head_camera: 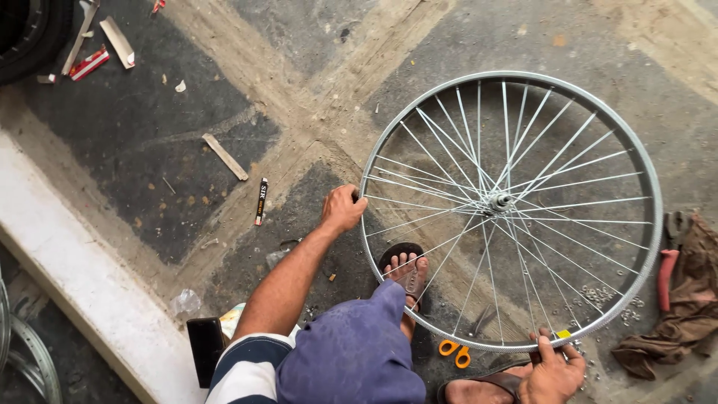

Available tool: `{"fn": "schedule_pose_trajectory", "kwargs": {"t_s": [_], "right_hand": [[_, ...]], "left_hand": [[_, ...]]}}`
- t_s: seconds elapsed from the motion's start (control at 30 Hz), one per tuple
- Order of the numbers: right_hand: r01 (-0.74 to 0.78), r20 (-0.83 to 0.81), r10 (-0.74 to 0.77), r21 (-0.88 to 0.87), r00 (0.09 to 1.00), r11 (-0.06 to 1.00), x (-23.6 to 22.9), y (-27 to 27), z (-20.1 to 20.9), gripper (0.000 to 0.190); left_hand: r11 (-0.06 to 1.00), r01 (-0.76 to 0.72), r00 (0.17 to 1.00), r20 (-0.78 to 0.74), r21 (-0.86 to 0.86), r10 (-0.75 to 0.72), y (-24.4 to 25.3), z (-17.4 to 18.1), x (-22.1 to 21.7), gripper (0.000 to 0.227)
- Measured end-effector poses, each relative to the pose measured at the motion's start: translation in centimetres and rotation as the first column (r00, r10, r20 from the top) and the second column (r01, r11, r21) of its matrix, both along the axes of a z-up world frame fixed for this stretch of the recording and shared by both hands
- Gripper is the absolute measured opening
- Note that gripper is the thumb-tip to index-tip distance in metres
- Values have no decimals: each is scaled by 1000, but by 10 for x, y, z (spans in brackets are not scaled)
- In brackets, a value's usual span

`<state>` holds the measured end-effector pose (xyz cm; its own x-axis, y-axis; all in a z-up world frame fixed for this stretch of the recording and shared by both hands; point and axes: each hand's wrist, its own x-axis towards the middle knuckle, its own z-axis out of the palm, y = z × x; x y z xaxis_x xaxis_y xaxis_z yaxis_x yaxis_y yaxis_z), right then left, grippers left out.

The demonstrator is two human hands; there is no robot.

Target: The person sits on the floor and installs spokes into a bicycle wheel rim, threading them through the rim holes and securing them with nipples. The person rotates the wheel to access different sections and continues adding spokes around the circumference.

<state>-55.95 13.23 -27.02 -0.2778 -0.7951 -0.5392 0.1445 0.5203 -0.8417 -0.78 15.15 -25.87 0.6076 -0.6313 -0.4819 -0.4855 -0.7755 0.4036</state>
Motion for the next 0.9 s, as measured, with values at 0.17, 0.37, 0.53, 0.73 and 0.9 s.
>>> {"fn": "schedule_pose_trajectory", "kwargs": {"t_s": [0.17, 0.37, 0.53, 0.73, 0.9], "right_hand": [[-2, -35, 2, -6, 999, 1000, -1, -7, 0, 42], [14, -48, -15, -2, 999, 1000, 1, -8, -1, 42], [20, -36, -21, -24, 999, 999, 2, -9, -1, 42], [48, 5, -48, -9, 999, 999, 8, -8, 11, 35], [183, 249, -205, 110, 947, 977, -2, -7, 21, 31]], "left_hand": [[999, -15, 999, -49, 32, 17, 6, -3, 0, 29], [997, -55, 996, -68, 61, 59, 1, 2, -1, 29], [999, 16, 1000, -9, -32, -16, 6, 5, -1, 34], [997, -24, 998, -56, -69, 21, 8, 13, -4, 37], [999, 6, 1000, -24, -51, -7, 3, 25, -3, 38]]}}
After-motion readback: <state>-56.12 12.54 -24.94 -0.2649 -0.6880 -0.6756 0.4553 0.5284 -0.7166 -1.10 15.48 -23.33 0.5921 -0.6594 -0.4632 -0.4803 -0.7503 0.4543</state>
